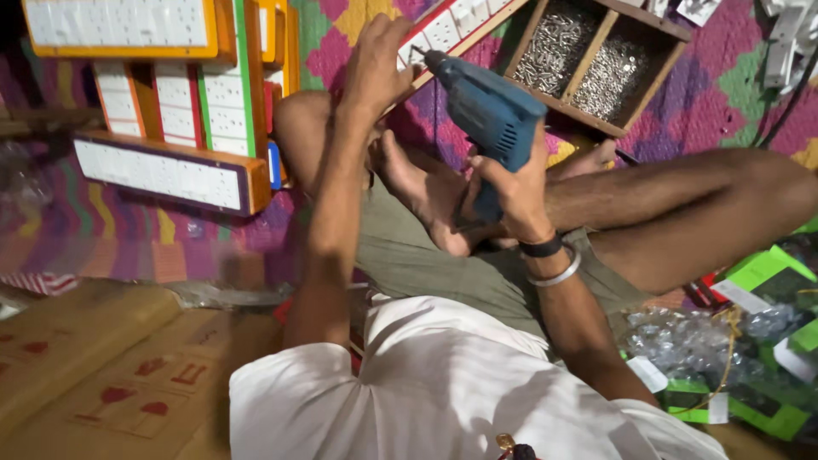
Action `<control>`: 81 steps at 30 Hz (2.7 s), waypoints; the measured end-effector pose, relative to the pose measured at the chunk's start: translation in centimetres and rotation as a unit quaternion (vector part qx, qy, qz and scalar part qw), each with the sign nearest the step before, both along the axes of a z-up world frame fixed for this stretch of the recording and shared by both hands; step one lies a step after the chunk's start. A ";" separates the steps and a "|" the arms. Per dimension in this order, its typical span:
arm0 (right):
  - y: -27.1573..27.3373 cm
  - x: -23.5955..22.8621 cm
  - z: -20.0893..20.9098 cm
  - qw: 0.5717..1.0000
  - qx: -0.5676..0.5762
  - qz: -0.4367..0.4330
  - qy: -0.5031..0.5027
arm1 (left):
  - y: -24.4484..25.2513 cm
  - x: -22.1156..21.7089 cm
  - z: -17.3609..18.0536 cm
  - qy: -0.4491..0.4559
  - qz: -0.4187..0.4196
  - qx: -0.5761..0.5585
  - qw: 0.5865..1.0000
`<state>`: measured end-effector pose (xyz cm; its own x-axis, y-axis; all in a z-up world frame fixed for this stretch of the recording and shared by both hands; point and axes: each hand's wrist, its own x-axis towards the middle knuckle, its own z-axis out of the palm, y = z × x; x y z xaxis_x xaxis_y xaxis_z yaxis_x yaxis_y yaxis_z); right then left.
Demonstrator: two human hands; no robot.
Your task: The person uses a corded electric drill to drive screws into the ends of several plastic power strip housings. They handle each strip one at a time, drilling multiple holes per unit, then place the finished strips into a growing stack on the floor.
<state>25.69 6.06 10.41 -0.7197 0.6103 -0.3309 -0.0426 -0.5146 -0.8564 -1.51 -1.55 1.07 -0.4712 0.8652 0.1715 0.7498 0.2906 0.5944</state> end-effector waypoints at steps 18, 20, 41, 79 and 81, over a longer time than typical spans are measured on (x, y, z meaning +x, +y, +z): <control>-2.3 -1.9 1.1 0.991 0.114 0.070 -0.025 | -3.7 -0.6 -0.4 -0.064 0.085 0.012 0.994; -2.3 -2.0 1.1 0.992 0.099 0.069 -0.032 | -3.6 -0.6 -0.3 -0.046 0.083 0.026 0.995; -4.5 -3.6 3.9 0.981 0.149 0.084 -0.093 | -5.0 -0.7 0.3 -0.041 0.073 0.005 0.996; -5.3 -4.3 2.7 0.927 0.340 0.121 -0.098 | -6.0 -0.4 -2.0 -0.074 0.099 0.067 0.990; -4.9 -4.4 2.8 0.948 0.276 0.119 -0.103 | -6.2 -0.7 -1.6 -0.079 0.082 0.089 0.989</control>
<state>21.25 1.12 13.25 -0.8137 0.5597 -0.1566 0.2151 0.0397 -0.9758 -2.18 -7.78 -0.55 -0.6363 0.7375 0.2263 0.5943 0.2816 0.7533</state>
